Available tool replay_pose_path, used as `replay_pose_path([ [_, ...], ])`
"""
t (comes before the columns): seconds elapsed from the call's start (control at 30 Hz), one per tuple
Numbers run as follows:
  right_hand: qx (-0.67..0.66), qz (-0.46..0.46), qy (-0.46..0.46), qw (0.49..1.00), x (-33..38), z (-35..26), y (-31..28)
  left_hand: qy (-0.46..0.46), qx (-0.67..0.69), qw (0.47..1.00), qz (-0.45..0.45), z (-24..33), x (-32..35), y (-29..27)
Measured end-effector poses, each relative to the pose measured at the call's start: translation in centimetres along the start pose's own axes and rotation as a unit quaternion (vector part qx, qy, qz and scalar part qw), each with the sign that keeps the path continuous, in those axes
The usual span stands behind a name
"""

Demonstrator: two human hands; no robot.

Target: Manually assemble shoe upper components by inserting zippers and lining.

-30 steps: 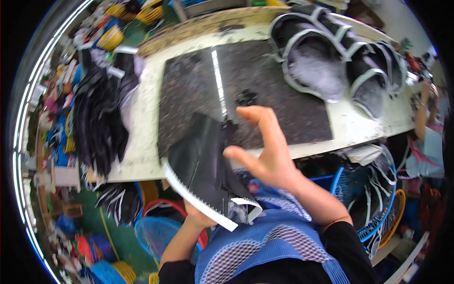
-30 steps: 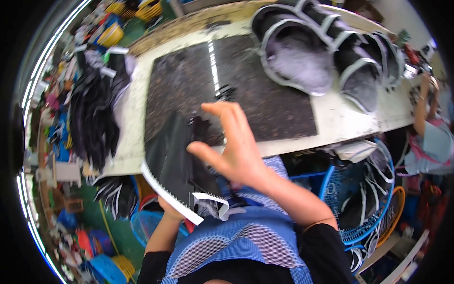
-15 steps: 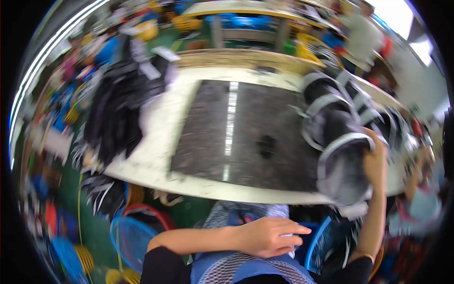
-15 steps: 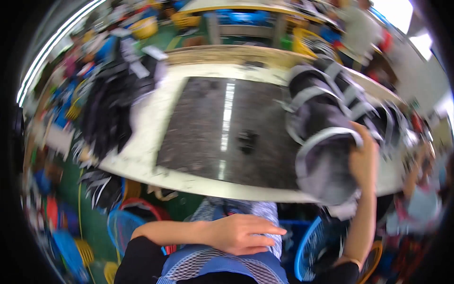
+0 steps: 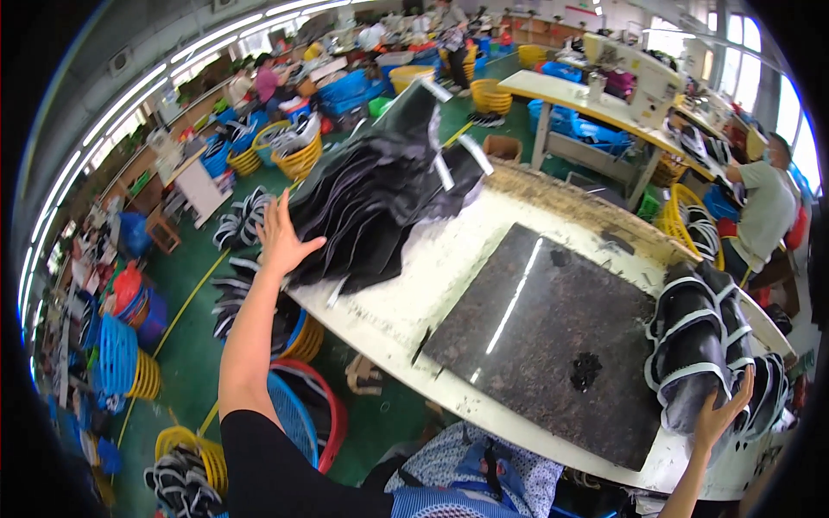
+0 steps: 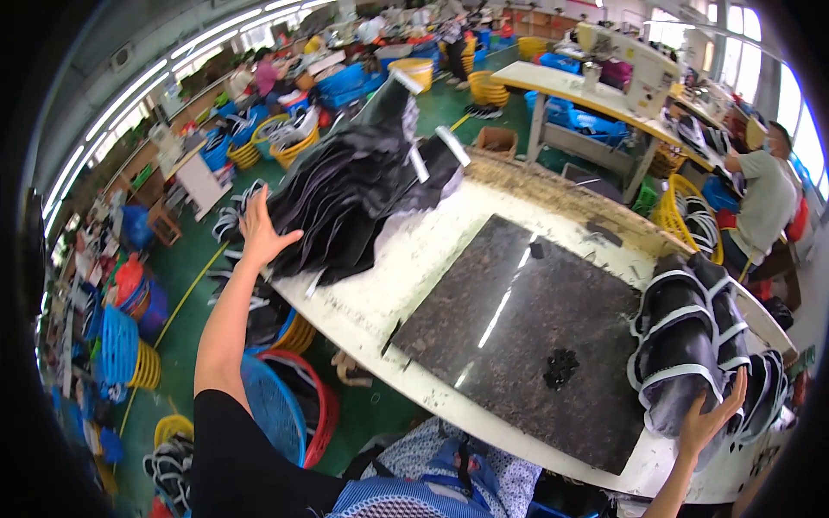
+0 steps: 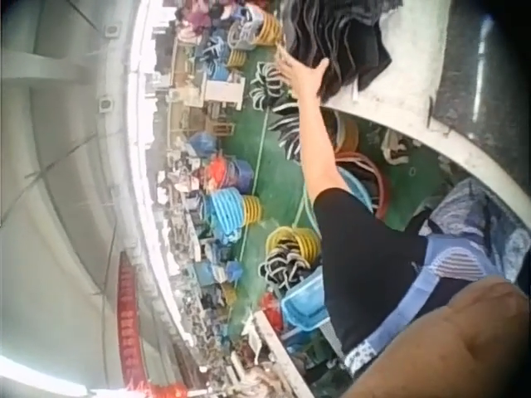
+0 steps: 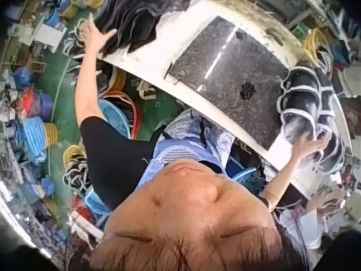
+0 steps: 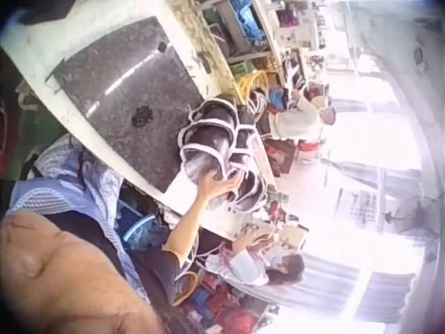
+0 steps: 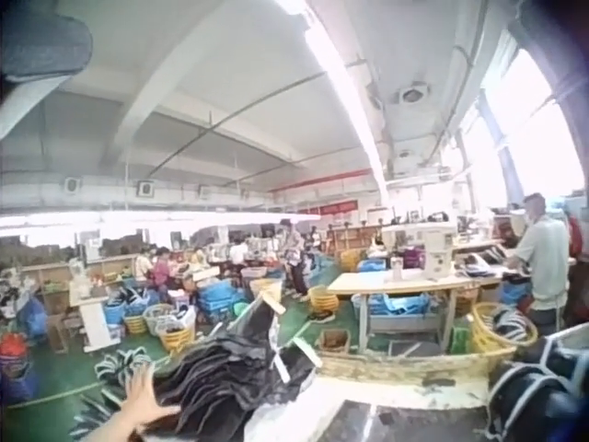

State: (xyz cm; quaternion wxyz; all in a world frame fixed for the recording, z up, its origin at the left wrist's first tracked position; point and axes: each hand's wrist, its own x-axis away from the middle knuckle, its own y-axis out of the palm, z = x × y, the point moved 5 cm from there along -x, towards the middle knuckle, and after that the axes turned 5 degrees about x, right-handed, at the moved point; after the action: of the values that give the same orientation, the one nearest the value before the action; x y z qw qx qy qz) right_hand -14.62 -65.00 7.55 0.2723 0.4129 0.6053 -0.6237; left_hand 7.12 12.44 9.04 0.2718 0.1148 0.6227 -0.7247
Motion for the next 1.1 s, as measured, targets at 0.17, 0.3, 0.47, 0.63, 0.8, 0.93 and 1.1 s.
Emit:
replay_pose_path([
  [0.17,-0.088,-0.022,0.049,0.995,1.2,-1.2,-4.6,0.09,0.186,0.978,0.043,-2.1,-3.2,3.5],
  [0.3,-0.146,-0.086,0.06,0.984,1.4,-6.1,-6.2,0.152,0.166,0.968,0.112,3.0,-3.2,0.9],
  [0.47,-0.247,-0.173,-0.003,0.953,0.7,-13.8,-1.8,0.3,0.162,0.932,0.119,12.8,1.4,-0.7],
  [0.63,-0.287,-0.245,-0.127,0.917,1.6,-20.7,1.9,0.402,0.11,0.907,0.057,21.0,9.9,1.9],
  [0.8,-0.277,-0.29,-0.098,0.911,3.0,-22.0,4.3,0.489,0.129,0.861,-0.053,25.7,18.5,3.0],
  [0.93,-0.262,-0.339,-0.08,0.9,5.5,-21.1,6.1,0.439,0.131,0.877,-0.145,26.6,18.2,1.3],
  [1.1,-0.248,-0.257,-0.089,0.93,5.7,-21.0,6.3,0.378,0.223,0.898,-0.044,28.0,13.2,-0.1],
])
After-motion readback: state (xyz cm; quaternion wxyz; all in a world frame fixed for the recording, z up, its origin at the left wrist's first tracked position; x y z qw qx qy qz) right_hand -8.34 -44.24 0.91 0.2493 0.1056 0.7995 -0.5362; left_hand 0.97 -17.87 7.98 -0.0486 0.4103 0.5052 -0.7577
